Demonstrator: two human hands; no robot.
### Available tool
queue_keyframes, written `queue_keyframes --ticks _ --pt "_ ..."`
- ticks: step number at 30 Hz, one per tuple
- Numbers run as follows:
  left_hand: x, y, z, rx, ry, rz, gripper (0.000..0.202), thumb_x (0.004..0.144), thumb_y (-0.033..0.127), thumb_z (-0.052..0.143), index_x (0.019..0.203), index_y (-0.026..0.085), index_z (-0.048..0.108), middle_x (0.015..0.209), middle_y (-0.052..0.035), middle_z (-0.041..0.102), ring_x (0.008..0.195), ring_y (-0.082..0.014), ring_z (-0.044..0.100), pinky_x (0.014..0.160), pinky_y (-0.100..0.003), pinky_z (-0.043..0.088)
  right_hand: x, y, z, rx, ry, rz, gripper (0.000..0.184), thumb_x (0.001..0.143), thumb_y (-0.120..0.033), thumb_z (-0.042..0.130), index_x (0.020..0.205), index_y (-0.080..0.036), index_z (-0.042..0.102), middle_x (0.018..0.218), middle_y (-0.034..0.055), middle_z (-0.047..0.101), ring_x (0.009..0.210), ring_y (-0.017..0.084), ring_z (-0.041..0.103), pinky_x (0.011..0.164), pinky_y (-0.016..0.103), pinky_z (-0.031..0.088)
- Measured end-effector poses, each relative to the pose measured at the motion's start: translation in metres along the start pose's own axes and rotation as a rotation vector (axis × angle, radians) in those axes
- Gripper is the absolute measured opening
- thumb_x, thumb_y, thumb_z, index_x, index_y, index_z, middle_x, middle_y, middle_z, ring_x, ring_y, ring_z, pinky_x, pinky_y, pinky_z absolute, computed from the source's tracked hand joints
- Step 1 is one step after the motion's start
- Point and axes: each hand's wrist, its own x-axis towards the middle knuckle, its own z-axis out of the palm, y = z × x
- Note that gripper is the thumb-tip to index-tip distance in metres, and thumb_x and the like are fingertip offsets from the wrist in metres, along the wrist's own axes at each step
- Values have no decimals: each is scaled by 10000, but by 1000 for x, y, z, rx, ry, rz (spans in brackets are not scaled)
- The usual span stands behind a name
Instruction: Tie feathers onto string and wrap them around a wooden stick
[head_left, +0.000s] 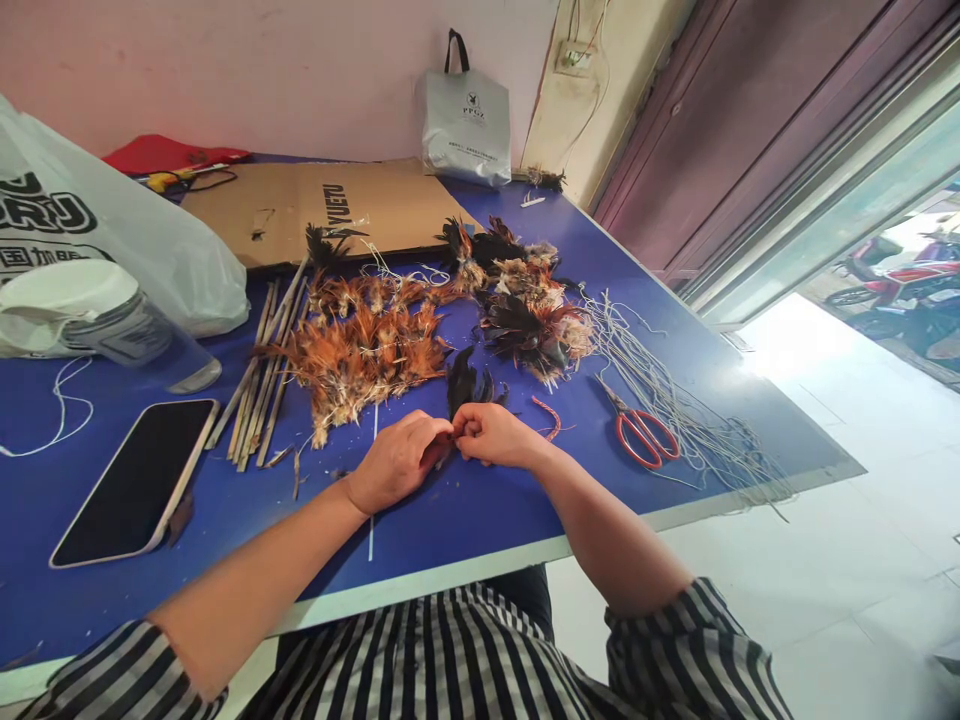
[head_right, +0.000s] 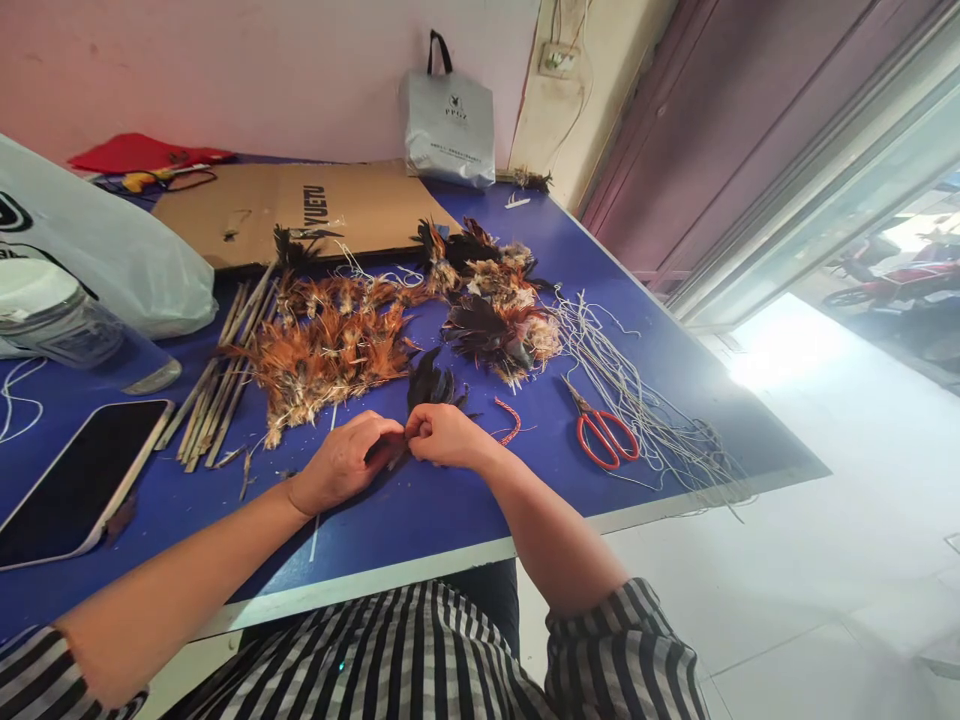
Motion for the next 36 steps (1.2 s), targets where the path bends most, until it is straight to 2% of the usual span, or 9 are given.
queue_keyframes --ticks 7,12,21,28,36 --pt "-2 -2 2 -10 24 22 186 877 180 436 1047 182 510 905 -53 586 833 -158 539 734 -290 450 0 3 -1 19 -24 -29 225 713 -162 518 932 -171 573 601 -52 560 417 43 476 385 135 371" --pt "-1 -1 1 -9 39 25 172 874 194 444 1020 181 534 885 -53 585 816 -155 547 722 -286 458 2 2 1 17 10 20 134 748 -209 525 831 -148 610 622 -26 583 397 36 469 366 131 346" --pt "-4 -3 -5 -37 38 146 170 849 132 462 912 187 610 821 -51 648 812 -158 544 727 -297 455 -6 -1 -11 44 -124 16 118 726 -233 561 789 -144 604 576 -24 568 521 81 551 447 154 417" --pt "-7 -4 -9 -42 91 28 150 849 157 480 771 173 607 766 -46 630 761 -149 535 694 -293 439 -11 -2 -17 -81 -120 -135 67 727 -193 547 731 -147 596 761 7 581 597 82 563 519 179 446" --pt "-8 -6 -7 41 52 -18 173 862 169 447 722 169 550 725 -49 568 748 -173 494 686 -317 407 -11 -3 -22 -236 -116 -207 76 737 -119 530 728 -148 600 761 0 566 608 81 541 582 185 414"
